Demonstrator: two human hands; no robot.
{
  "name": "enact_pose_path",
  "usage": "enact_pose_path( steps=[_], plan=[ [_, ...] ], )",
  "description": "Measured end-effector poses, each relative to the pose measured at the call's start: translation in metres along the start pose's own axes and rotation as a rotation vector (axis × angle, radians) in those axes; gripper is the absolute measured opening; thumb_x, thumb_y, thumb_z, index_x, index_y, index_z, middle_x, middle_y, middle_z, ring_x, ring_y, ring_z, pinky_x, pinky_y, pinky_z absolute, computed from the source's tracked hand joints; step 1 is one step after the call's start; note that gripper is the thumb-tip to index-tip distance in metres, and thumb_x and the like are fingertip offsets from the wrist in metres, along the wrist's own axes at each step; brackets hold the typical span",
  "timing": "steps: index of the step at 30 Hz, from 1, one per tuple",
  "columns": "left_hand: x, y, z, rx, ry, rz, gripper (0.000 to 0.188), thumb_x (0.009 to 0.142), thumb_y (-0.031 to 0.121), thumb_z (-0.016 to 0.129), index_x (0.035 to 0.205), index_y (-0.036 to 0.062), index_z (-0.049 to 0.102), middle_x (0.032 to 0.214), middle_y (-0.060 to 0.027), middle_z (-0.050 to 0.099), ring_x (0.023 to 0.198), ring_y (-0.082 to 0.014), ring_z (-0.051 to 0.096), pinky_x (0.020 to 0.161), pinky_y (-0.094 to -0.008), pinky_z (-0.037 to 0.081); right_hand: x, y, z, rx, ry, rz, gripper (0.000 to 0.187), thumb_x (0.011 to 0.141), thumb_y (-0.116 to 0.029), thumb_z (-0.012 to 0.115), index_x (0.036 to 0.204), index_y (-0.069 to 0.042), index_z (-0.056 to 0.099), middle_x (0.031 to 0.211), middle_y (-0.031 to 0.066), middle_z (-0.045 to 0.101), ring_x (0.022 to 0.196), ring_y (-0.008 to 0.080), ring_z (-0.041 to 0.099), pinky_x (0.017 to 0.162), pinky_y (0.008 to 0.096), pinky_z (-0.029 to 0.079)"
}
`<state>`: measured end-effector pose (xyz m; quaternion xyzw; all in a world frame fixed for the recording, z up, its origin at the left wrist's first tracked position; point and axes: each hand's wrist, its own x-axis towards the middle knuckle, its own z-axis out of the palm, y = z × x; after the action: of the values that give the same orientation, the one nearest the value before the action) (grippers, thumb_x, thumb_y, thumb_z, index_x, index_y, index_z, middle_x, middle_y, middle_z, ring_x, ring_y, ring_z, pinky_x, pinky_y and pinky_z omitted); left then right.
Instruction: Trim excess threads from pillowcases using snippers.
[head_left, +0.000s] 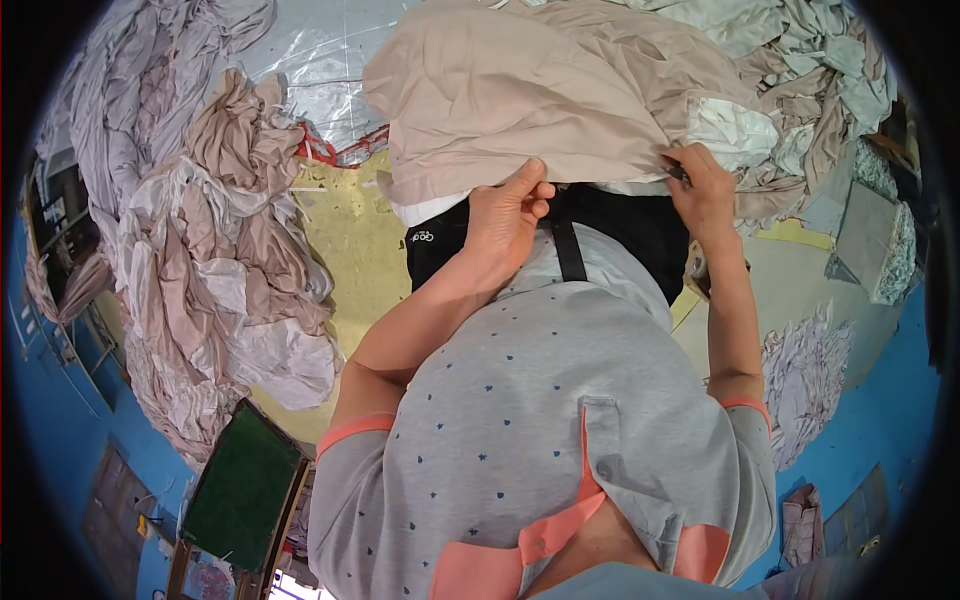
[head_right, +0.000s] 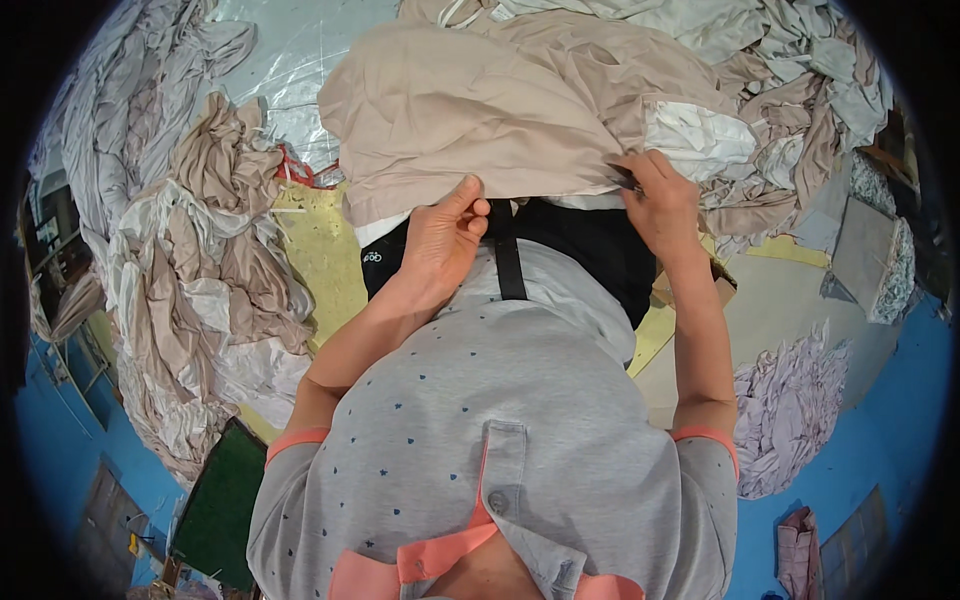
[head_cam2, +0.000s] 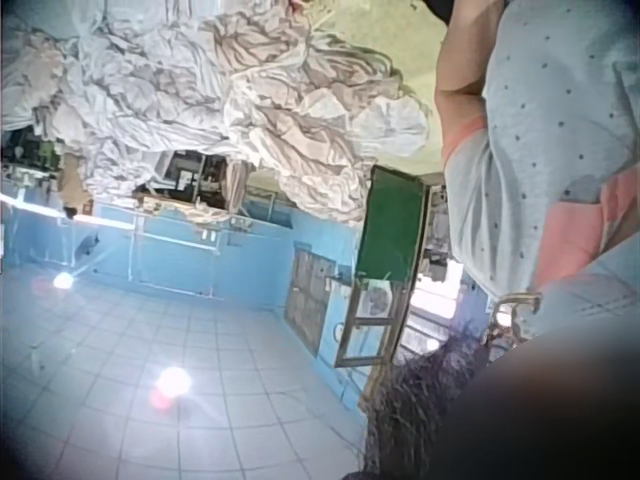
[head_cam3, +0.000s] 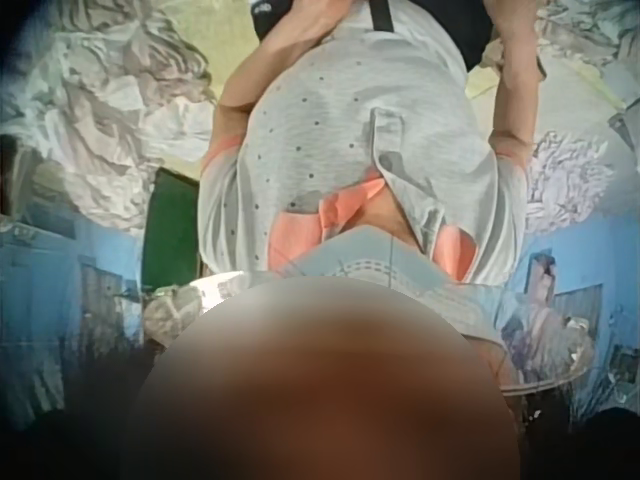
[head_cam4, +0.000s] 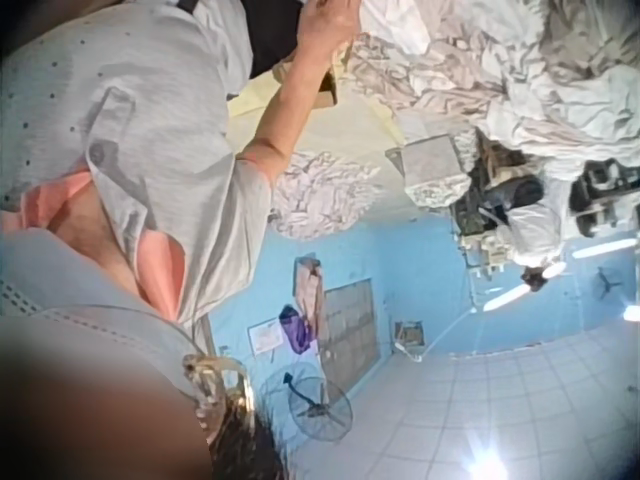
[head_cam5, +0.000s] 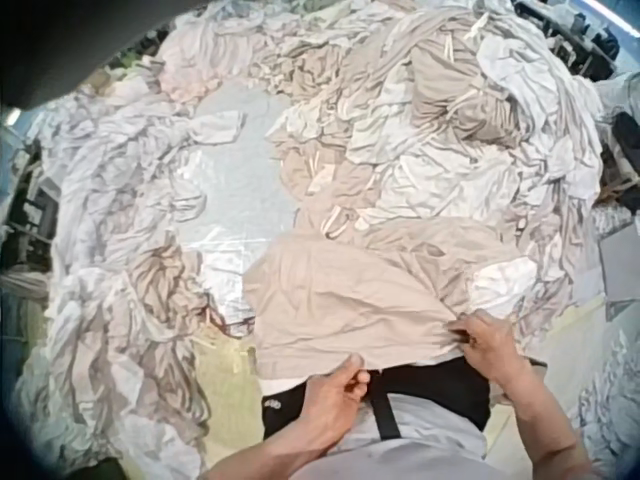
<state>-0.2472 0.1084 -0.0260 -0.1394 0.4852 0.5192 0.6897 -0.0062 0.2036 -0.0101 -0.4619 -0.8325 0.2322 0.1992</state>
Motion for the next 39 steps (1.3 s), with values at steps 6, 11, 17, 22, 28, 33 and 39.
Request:
enact_pose_path(
  steps=[6,11,17,22,28,33,39],
  plan=[
    [-0.009,-0.001,0.007,0.141,-0.061,0.248,0.008,0.088,0.006,0.062,0.091,-0.0010,0.065,0.082,-0.0075,0.066,0.071,-0.0152,0.063,0.064,-0.0229,0.052,0.016,-0.058,0.020,0.496,-0.158,0.103,0.033,0.073,-0.004,0.073,0.105,-0.003,0.064,0.081,0.0037,0.054,0.067,0.0119,0.049,0.060,0.0228,0.041],
    [-0.006,-0.004,0.001,0.204,-0.188,0.344,0.012,0.091,0.005,0.058,0.095,-0.0025,0.066,0.082,-0.0070,0.067,0.072,-0.0134,0.063,0.068,-0.0238,0.053,0.036,-0.074,0.059,0.693,-0.196,0.074,0.021,0.077,-0.001,0.070,0.097,0.002,0.066,0.084,0.0047,0.058,0.070,0.0078,0.055,0.060,0.0214,0.044],
    [-0.009,-0.002,0.000,0.303,-0.209,0.398,0.014,0.092,0.005,0.055,0.091,-0.0035,0.066,0.083,-0.0079,0.067,0.073,-0.0127,0.063,0.069,-0.0244,0.053,0.039,-0.079,0.059,0.475,-0.173,-0.040,0.008,0.076,0.006,0.065,0.081,0.003,0.059,0.077,0.0083,0.058,0.067,0.0161,0.061,0.057,0.0267,0.047],
    [-0.008,-0.001,-0.002,0.218,-0.215,0.310,0.014,0.092,0.006,0.055,0.091,-0.0040,0.065,0.084,-0.0108,0.067,0.075,-0.0169,0.066,0.070,-0.0277,0.055,0.032,-0.079,0.062,0.397,-0.063,-0.089,0.011,0.076,0.008,0.061,0.080,0.001,0.054,0.074,0.0108,0.056,0.063,0.0223,0.059,0.055,0.0281,0.046],
    [-0.004,0.000,-0.003,0.205,-0.182,0.290,0.014,0.092,0.007,0.056,0.094,-0.0041,0.064,0.087,-0.0121,0.067,0.078,-0.0196,0.067,0.072,-0.0308,0.057,0.027,-0.072,0.055,0.523,-0.010,0.134,0.004,0.085,-0.001,0.059,0.083,-0.001,0.055,0.067,0.0020,0.051,0.060,0.0090,0.047,0.056,0.0228,0.040],
    [-0.006,0.001,0.001,0.193,-0.186,0.280,0.013,0.091,0.007,0.057,0.094,-0.0034,0.064,0.085,-0.0110,0.067,0.076,-0.0183,0.066,0.071,-0.0289,0.056,0.021,-0.066,0.044,0.530,-0.198,0.237,0.015,0.085,-0.004,0.061,0.100,-0.001,0.058,0.077,0.0048,0.057,0.066,0.0100,0.051,0.060,0.0237,0.042],
    [-0.004,0.001,-0.003,0.219,-0.193,0.257,0.012,0.090,0.009,0.060,0.092,-0.0021,0.065,0.081,-0.0093,0.066,0.072,-0.0157,0.064,0.067,-0.0267,0.053,0.014,-0.069,0.048,0.431,-0.147,0.061,0.022,0.082,-0.014,0.068,0.099,-0.001,0.061,0.083,0.0098,0.062,0.070,0.0237,0.061,0.062,0.0305,0.047]
  ],
)
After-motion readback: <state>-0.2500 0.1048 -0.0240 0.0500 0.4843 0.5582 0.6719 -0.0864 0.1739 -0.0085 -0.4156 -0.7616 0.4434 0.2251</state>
